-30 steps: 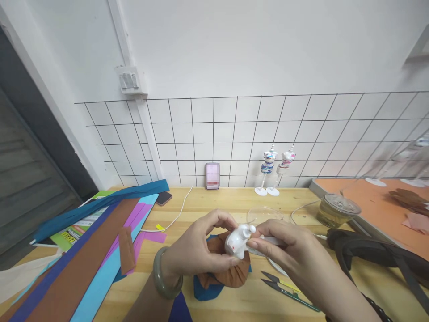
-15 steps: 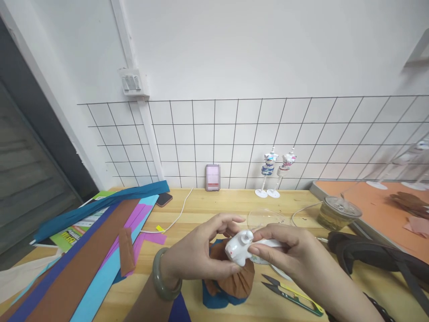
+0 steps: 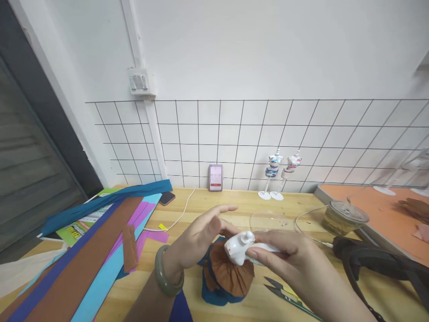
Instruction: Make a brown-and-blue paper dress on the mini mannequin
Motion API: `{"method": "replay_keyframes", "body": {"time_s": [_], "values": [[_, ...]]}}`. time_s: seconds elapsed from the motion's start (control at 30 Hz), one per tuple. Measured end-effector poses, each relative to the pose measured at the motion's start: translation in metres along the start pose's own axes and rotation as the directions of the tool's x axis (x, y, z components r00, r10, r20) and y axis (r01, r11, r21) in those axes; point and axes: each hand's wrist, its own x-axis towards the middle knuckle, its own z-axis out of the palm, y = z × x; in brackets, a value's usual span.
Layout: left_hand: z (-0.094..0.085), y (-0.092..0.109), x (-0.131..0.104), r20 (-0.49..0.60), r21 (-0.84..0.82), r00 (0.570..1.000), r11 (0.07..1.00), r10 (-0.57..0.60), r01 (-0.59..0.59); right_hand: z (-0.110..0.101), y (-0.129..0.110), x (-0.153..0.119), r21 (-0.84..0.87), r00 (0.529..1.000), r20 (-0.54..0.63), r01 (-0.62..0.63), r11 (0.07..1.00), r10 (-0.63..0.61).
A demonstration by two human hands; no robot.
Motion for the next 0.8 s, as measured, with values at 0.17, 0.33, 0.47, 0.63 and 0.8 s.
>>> {"method": "replay_keyframes", "body": {"time_s": [0.17, 0.33, 0.47, 0.63, 0.8], "values": [[0.005, -0.004, 0.005, -0.043, 0.120, 0.999, 0.993, 0.012, -0.007, 0.006, -0.006, -0.003, -0.092, 0.991, 0.061, 0.125, 0.988, -0.119], [0.006, 0.002, 0.004, 0.168, 0.366, 0.972, 0.904, 0.167, -0.219, 0.012, -0.008, -0.005, -0.132, 0.977, 0.109, 0.197, 0.972, -0.183], [0.002, 0.008, 0.001, 0.141, 0.398, 0.973, 0.890, 0.181, -0.223, 0.010, -0.010, -0.005, -0.131, 0.971, 0.143, 0.212, 0.969, -0.193], [-0.004, 0.007, -0.001, 0.123, 0.255, 0.975, 0.944, 0.184, -0.210, 0.009, -0.010, -0.006, -0.097, 0.977, 0.148, 0.168, 0.981, -0.153], [-0.003, 0.002, 0.002, 0.048, 0.113, 0.984, 0.977, 0.174, -0.178, 0.009, -0.009, -0.005, -0.098, 0.982, 0.109, 0.168, 0.981, -0.157]]}}
